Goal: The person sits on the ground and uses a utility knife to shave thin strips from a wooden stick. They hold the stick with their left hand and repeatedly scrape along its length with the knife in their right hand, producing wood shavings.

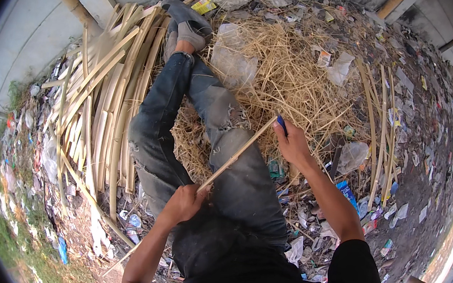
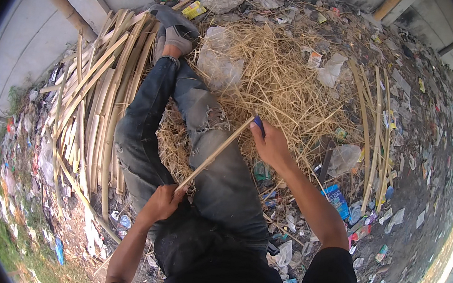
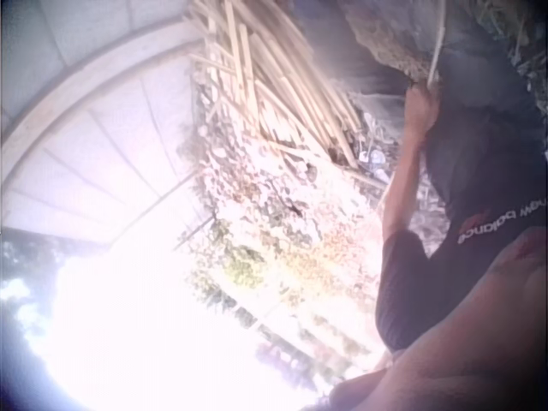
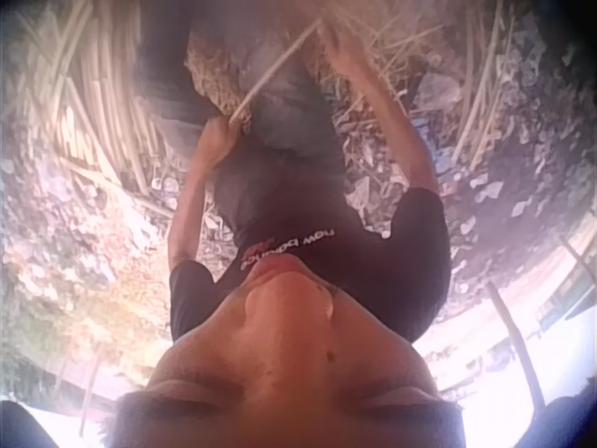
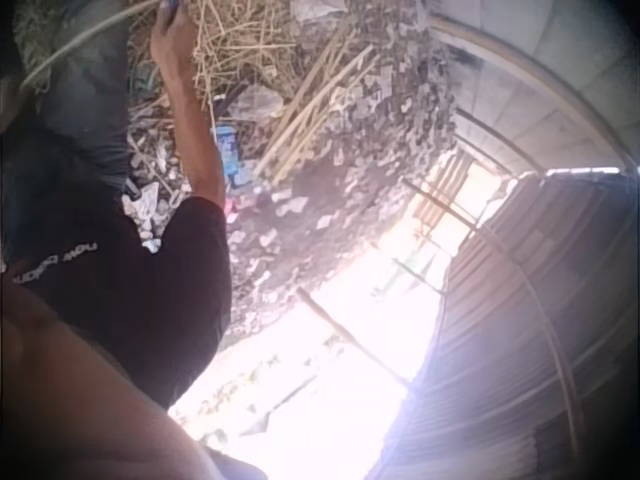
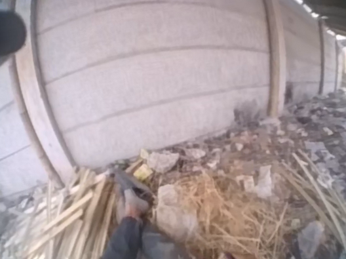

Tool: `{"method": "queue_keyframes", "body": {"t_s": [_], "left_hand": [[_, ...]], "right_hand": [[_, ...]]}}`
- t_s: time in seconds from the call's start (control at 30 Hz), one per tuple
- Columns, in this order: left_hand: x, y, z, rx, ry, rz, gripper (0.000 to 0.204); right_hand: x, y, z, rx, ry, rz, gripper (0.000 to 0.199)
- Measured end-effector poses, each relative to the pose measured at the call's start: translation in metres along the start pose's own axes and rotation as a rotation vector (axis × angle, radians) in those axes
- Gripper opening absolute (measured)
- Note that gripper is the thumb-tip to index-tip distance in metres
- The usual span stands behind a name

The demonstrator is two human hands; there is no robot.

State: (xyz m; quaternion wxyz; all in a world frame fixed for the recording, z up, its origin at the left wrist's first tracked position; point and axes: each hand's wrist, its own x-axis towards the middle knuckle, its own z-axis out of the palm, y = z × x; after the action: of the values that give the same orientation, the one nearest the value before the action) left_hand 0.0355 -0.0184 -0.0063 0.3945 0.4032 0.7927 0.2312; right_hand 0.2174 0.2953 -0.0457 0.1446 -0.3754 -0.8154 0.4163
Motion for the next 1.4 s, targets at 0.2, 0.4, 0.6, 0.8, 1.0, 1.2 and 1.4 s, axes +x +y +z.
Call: {"method": "queue_keyframes", "body": {"t_s": [0.2,0.4,0.6,0.8,1.0,1.2,1.4], "left_hand": [[0.003,-0.034,0.013,0.027,0.084,0.185,0.061],[0.006,-0.021,0.004,-0.055,-0.027,0.054,0.062],[0.007,-0.037,0.011,-0.028,-0.013,0.071,0.068],[0.024,-0.001,-0.010,-0.224,-0.248,-0.244,0.084],[0.041,-0.001,-0.006,-0.227,-0.283,-0.270,0.083],[0.039,0.001,-0.008,-0.243,-0.289,-0.288,0.082],[0.039,0.001,-0.008,-0.231,-0.281,-0.268,0.083]], "right_hand": [[0.012,0.030,-0.017,0.218,0.030,0.087,0.037],[0.030,0.012,-0.027,0.036,-0.090,-0.214,0.032],[0.038,0.009,-0.035,0.009,0.144,-0.043,0.038],[-0.003,-0.009,-0.006,-0.194,-0.010,-0.091,0.051],[-0.032,-0.025,0.039,-0.333,-0.112,-0.248,0.050],[0.005,-0.008,0.013,-0.424,-0.040,-0.006,0.056],[-0.027,-0.012,0.039,-0.431,-0.164,-0.170,0.063]]}}
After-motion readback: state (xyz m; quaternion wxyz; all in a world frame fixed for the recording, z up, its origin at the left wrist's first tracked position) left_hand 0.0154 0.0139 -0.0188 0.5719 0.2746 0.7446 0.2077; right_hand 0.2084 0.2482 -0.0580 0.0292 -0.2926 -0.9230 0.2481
